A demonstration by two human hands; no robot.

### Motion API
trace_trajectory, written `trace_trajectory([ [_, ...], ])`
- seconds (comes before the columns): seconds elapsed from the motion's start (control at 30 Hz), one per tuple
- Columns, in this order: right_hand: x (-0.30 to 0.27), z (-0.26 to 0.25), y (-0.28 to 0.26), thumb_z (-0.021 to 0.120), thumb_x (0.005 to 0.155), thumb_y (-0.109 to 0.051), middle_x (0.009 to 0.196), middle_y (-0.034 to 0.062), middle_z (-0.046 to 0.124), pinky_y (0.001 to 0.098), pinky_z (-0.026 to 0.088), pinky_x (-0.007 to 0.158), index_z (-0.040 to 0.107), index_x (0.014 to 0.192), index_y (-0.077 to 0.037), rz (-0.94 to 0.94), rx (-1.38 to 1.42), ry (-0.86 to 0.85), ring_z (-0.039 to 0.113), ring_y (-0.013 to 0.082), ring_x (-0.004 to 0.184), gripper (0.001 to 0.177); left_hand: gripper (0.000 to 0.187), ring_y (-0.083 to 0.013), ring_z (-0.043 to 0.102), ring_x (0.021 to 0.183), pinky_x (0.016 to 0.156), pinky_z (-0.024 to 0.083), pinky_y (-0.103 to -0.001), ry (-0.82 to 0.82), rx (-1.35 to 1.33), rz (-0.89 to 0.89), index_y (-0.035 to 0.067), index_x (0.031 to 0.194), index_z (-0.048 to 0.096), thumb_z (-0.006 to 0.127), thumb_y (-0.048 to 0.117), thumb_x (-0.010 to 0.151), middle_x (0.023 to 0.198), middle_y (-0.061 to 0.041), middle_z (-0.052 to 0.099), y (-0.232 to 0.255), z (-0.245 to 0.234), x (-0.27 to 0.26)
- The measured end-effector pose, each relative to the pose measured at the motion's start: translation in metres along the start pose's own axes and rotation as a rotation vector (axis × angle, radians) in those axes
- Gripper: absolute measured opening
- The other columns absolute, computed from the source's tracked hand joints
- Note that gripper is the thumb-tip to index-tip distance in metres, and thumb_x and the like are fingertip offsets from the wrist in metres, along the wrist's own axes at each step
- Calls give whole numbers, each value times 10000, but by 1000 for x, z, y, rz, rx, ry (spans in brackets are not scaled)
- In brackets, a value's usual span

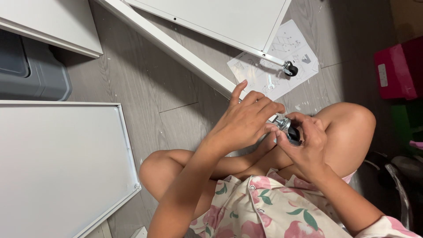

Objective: The person assembles a white metal rolling utility cart by attaching caster wheels with a wrench.

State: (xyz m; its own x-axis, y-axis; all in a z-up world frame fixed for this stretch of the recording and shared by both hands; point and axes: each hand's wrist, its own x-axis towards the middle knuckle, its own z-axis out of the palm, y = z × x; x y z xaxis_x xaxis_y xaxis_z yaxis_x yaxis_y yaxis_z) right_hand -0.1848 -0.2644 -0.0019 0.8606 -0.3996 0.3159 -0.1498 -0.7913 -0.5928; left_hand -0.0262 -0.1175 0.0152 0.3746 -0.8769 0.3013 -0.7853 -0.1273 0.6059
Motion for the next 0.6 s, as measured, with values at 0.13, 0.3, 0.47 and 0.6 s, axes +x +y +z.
trace_trajectory([
  [0.13,4,-3,3,821,806,-115,921,84,650,286,482,723,669,1140,-3,135,31,-89,563,155,809,384,409,-197,573,1209,1248,140,-594,-1,-15,-17,182,1259,637,708,367,902,1132,29,682,-1,2,-1],
  [0.3,5,-2,29,687,932,-117,943,-50,611,190,471,747,607,1171,-25,474,703,-323,563,25,859,268,324,-199,580,1204,1250,158,-575,28,-21,-13,161,1249,632,675,291,954,1114,21,694,-3,4,-1],
  [0.47,6,-6,18,725,920,-117,895,-26,570,218,438,698,617,1164,-9,460,543,-318,516,46,807,288,282,-194,588,1201,1247,174,-560,51,-36,-19,149,1245,627,645,240,979,1092,8,700,-3,6,-1],
  [0.6,6,-10,-13,799,856,-158,948,40,640,256,505,748,588,1135,6,182,135,-147,585,88,846,386,227,-178,601,1184,1241,184,-558,11,-30,-56,158,1215,638,625,187,990,1038,11,706,-3,7,-1],
])
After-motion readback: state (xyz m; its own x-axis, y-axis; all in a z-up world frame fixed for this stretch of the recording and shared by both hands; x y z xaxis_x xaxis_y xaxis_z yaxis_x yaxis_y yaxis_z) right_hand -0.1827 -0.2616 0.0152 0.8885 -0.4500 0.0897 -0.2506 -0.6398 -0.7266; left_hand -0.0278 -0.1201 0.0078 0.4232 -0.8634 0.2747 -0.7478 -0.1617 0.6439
